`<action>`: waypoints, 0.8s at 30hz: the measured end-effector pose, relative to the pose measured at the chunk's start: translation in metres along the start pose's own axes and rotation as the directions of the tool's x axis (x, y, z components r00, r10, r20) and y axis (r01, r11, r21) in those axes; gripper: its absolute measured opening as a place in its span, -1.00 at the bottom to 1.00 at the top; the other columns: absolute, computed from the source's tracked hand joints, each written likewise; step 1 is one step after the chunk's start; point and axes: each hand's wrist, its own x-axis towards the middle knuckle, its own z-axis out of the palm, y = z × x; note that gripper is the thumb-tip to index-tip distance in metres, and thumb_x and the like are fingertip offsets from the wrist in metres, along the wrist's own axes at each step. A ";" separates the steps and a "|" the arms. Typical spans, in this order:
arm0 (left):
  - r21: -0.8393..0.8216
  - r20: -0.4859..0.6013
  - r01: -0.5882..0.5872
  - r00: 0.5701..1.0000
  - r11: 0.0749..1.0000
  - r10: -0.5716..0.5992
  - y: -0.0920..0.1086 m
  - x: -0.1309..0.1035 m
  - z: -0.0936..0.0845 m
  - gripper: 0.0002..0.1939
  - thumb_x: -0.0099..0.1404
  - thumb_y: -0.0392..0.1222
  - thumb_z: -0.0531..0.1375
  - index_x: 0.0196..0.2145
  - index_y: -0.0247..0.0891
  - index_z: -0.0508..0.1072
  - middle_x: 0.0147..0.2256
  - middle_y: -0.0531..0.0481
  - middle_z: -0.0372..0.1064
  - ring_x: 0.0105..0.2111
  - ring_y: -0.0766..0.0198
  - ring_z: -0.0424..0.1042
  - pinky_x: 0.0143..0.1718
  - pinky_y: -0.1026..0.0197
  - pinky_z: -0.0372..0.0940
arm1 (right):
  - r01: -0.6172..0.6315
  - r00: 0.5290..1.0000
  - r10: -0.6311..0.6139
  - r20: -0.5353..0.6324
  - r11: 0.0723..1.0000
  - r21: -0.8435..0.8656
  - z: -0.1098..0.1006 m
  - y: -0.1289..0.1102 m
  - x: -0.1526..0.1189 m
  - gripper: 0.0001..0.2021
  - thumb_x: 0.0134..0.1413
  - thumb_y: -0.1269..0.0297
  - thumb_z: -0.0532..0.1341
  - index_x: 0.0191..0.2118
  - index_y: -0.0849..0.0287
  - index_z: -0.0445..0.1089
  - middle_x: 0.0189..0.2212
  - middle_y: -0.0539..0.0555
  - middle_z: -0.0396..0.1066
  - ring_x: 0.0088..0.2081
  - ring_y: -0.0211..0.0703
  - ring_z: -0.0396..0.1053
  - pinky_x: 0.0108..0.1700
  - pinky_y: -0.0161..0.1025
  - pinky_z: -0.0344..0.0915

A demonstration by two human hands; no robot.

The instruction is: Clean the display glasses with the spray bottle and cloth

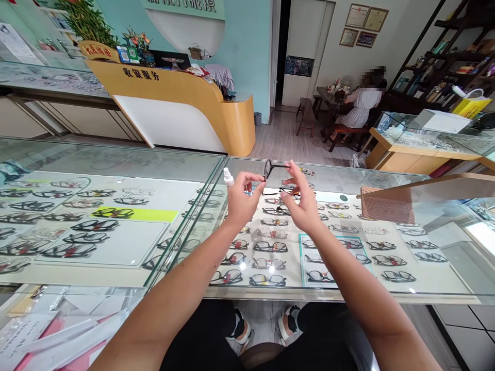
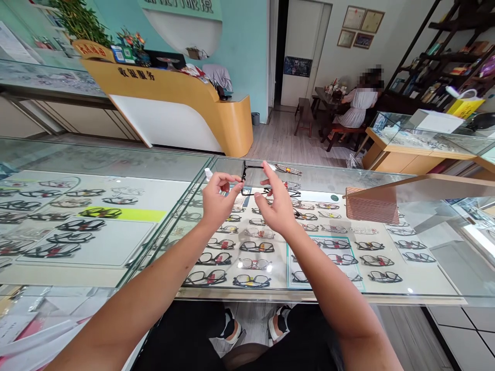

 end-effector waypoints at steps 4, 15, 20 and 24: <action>0.041 0.060 -0.003 0.998 0.999 0.000 0.003 -0.006 0.003 -0.81 0.38 -0.05 0.43 -0.21 -0.10 0.50 -0.13 -0.03 0.66 -0.31 0.16 0.37 -0.10 0.06 0.29 | -0.020 0.998 0.019 0.055 1.000 0.019 0.005 -0.004 -0.002 -0.19 0.45 0.21 0.18 0.67 -0.22 -0.10 0.58 0.15 0.22 0.24 0.17 0.50 0.09 0.10 0.56; 0.110 0.103 -0.060 0.994 0.992 0.048 0.002 -0.010 0.004 -0.86 0.40 -0.06 0.41 -0.18 -0.06 0.54 -0.13 -0.03 0.68 -0.29 0.12 0.39 -0.08 0.02 0.30 | 0.132 0.991 -0.131 0.018 0.955 -0.267 -0.005 -0.007 0.003 -0.20 0.44 0.27 0.16 0.68 -0.18 -0.07 0.32 0.21 0.48 0.18 0.32 0.35 0.23 0.35 0.39; 0.065 0.071 -0.017 0.997 0.998 0.012 0.003 -0.010 0.005 -0.82 0.39 -0.06 0.41 -0.20 -0.09 0.49 -0.13 -0.03 0.68 -0.31 0.15 0.38 -0.13 0.05 0.30 | 0.109 0.993 -0.116 -0.021 0.971 -0.215 -0.002 -0.002 0.001 -0.26 0.45 0.23 0.19 0.62 -0.12 -0.01 0.35 0.23 0.45 0.09 0.24 0.42 0.16 0.26 0.44; -0.014 0.026 0.045 0.999 0.999 -0.045 0.005 -0.008 0.006 -0.77 0.36 -0.09 0.43 -0.21 -0.11 0.44 -0.13 -0.03 0.68 -0.35 0.21 0.34 -0.18 0.09 0.27 | 0.003 0.988 -0.029 -0.155 0.985 -0.171 0.003 0.005 -0.001 -0.55 0.41 0.19 0.25 0.34 0.03 0.29 0.11 0.26 0.53 -0.08 0.13 0.50 0.05 0.16 0.47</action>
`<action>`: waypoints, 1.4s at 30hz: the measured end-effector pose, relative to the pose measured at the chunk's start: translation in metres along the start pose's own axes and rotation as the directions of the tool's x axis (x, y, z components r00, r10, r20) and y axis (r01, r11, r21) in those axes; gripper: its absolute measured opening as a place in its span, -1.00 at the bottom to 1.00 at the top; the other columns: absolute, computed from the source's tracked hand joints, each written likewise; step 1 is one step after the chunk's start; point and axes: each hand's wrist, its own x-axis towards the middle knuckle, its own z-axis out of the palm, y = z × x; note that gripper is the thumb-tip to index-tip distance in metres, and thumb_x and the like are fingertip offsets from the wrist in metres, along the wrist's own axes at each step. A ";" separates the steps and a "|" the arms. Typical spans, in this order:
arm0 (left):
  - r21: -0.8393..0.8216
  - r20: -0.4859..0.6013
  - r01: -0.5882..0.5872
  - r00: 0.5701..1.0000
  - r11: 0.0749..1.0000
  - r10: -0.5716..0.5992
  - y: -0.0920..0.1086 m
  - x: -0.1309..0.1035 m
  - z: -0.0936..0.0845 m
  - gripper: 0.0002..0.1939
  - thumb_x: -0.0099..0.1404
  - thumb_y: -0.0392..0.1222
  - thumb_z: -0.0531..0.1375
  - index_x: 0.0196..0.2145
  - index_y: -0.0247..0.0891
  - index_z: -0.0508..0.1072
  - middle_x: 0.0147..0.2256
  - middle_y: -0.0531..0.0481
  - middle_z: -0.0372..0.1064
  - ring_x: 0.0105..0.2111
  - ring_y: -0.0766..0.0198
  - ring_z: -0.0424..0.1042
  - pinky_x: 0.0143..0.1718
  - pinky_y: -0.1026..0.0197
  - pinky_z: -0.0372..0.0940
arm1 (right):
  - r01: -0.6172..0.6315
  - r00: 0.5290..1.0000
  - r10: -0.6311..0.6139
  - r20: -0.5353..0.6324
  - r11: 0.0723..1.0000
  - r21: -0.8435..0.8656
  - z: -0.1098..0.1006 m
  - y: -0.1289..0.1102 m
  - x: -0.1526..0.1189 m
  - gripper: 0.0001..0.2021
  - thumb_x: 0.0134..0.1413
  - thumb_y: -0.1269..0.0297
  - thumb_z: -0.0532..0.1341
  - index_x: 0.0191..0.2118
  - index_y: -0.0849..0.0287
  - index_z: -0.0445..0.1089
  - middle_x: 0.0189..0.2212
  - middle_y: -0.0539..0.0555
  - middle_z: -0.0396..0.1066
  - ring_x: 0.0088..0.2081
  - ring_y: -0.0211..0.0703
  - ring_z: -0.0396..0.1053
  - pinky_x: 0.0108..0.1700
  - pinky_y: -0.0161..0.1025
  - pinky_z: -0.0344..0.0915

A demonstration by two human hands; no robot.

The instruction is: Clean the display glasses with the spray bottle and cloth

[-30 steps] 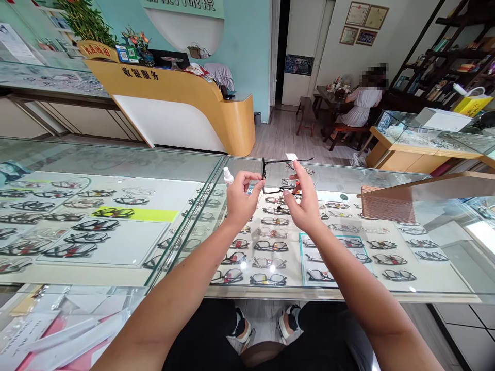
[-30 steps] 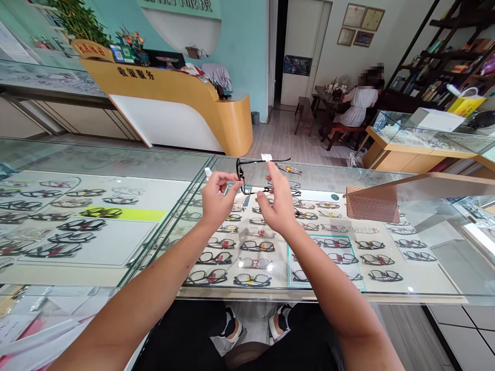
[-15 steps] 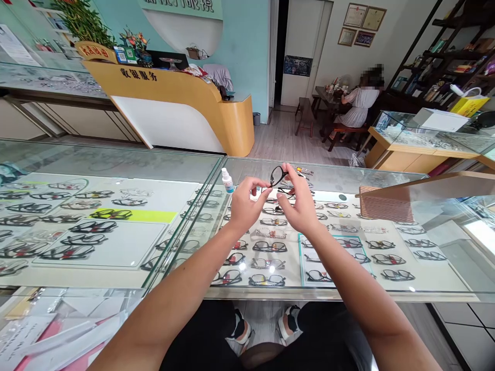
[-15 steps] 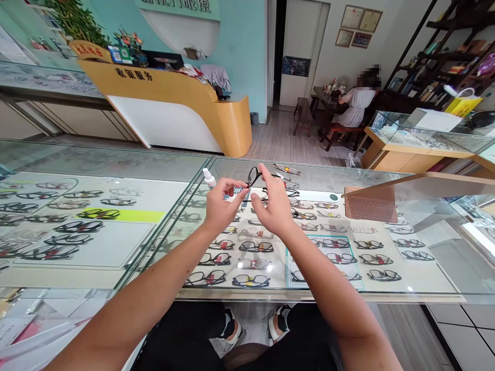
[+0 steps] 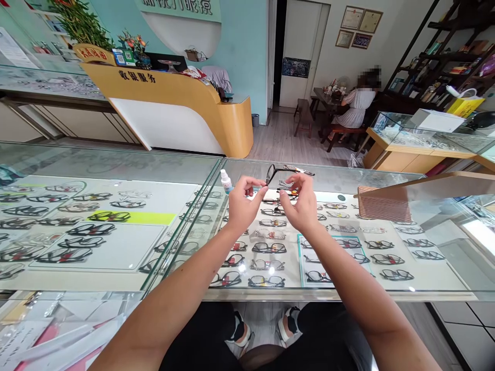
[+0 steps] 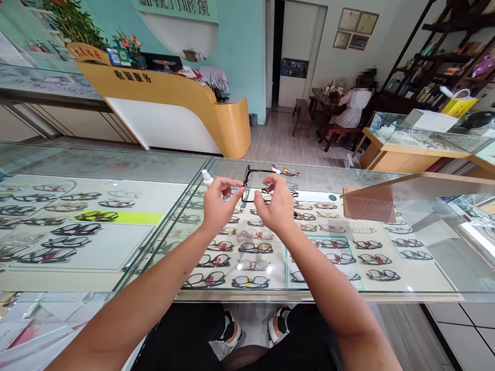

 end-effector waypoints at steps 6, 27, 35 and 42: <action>-0.107 0.036 0.092 0.995 0.990 -0.088 -0.001 0.002 0.003 -0.69 0.26 -0.09 0.49 -0.25 -0.13 0.42 -0.17 -0.03 0.68 -0.39 0.27 0.30 -0.22 0.14 0.25 | 0.019 0.974 0.019 0.226 0.986 -0.164 0.010 0.003 -0.001 -0.58 0.42 0.12 0.26 0.27 0.18 0.46 0.22 0.35 0.54 0.26 0.32 0.45 0.34 0.28 0.37; 0.089 -0.186 -0.017 0.982 0.996 0.034 -0.017 0.028 -0.021 -0.74 0.19 -0.42 0.28 -0.18 -0.16 0.47 -0.30 0.07 0.41 -0.27 0.23 0.42 -0.16 0.15 0.25 | -0.047 0.961 0.077 0.267 0.992 -0.116 0.013 0.015 -0.001 -0.59 0.53 0.02 0.21 0.23 0.16 0.56 0.20 0.29 0.61 0.25 0.28 0.49 0.37 0.21 0.37; 0.041 -0.446 0.026 0.895 0.999 -0.005 -0.051 0.063 -0.054 -0.70 0.16 -0.53 0.25 -0.22 -0.19 0.40 -0.32 0.08 0.40 -0.25 0.27 0.47 -0.18 0.20 0.21 | -0.097 0.957 0.131 0.259 0.985 -0.140 0.009 0.013 0.001 -0.55 0.51 0.01 0.20 0.27 0.17 0.55 0.21 0.30 0.59 0.28 0.34 0.43 0.32 0.24 0.40; 0.032 -0.502 0.052 0.864 0.998 -0.030 -0.075 0.080 -0.074 -0.61 0.04 -0.56 0.19 -0.24 -0.15 0.31 -0.39 0.15 0.32 -0.29 0.29 0.50 -0.17 0.25 0.31 | -0.106 0.954 0.144 0.264 0.983 -0.153 0.007 0.013 0.002 -0.55 0.51 0.00 0.18 0.26 0.14 0.54 0.23 0.31 0.58 0.29 0.32 0.42 0.33 0.22 0.40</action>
